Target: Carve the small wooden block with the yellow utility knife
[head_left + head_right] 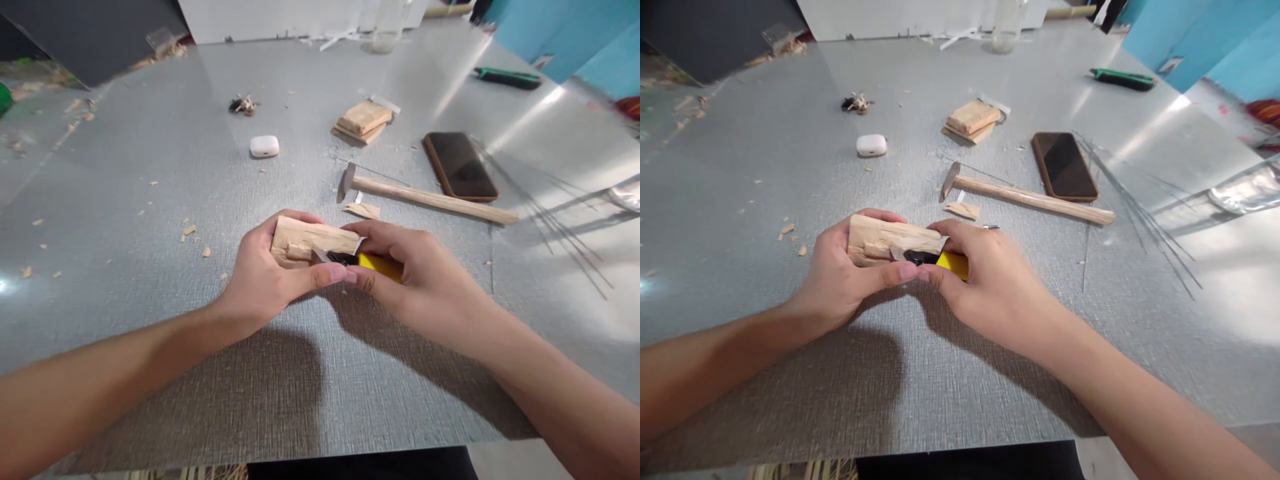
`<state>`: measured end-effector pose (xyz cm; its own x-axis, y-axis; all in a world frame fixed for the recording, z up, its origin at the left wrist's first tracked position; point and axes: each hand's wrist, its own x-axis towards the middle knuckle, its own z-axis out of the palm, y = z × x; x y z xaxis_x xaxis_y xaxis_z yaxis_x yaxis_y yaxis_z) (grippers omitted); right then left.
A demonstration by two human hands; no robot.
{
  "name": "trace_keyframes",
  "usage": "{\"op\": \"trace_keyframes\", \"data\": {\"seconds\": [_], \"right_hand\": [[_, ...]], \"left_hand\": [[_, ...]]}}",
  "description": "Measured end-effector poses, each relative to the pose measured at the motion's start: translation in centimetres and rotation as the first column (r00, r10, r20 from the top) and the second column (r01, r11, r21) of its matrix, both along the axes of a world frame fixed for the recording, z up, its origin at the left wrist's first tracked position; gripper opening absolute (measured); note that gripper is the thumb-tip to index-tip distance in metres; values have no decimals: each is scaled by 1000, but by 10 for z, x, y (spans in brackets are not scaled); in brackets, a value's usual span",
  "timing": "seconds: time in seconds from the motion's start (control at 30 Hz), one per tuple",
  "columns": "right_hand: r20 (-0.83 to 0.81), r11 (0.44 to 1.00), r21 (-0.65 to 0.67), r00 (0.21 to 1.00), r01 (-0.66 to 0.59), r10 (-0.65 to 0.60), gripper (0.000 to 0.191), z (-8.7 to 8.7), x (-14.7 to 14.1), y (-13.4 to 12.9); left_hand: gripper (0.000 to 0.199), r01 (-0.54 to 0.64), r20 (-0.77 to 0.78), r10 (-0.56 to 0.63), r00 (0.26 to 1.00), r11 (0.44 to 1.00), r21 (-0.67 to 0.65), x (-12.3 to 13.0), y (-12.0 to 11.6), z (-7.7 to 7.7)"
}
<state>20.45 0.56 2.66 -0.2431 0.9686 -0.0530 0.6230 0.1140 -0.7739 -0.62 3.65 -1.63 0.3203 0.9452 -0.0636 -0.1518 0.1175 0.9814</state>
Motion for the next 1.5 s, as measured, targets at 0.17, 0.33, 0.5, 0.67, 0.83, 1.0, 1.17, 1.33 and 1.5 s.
{"op": "trace_keyframes", "data": {"seconds": [0.17,0.33,0.5,0.67,0.83,1.0,1.17,1.33,1.5], "right_hand": [[2,999,-22,1000,27,-27,21,3,-2,0],[19,997,-33,997,75,-75,19,1,-6,-1],[78,997,20,994,70,-71,19,-5,-9,-5],[218,987,132,969,88,-115,29,-13,-15,-12],[290,990,126,953,58,-93,29,-13,-16,-6],[248,995,92,969,-25,2,33,-10,-6,1],[209,991,135,978,-10,-19,26,-10,-6,-1],[141,992,121,990,-40,23,18,-4,-4,2],[46,996,36,996,-76,74,21,0,4,4]], "left_hand": [[55,-40,-127,51,991,996,83,1,-4,4],[54,-55,-185,83,979,987,151,0,-7,5],[55,-63,-182,89,979,987,148,2,-7,7],[58,-79,-130,87,988,995,63,4,-8,10],[58,-91,-113,94,989,995,33,3,-3,8],[58,-82,-103,83,991,997,13,1,-1,4],[56,-93,-104,92,990,996,-10,2,-2,8],[53,-107,-96,105,990,994,-16,3,-2,6],[60,-69,-47,68,997,997,-22,0,-1,2]]}}
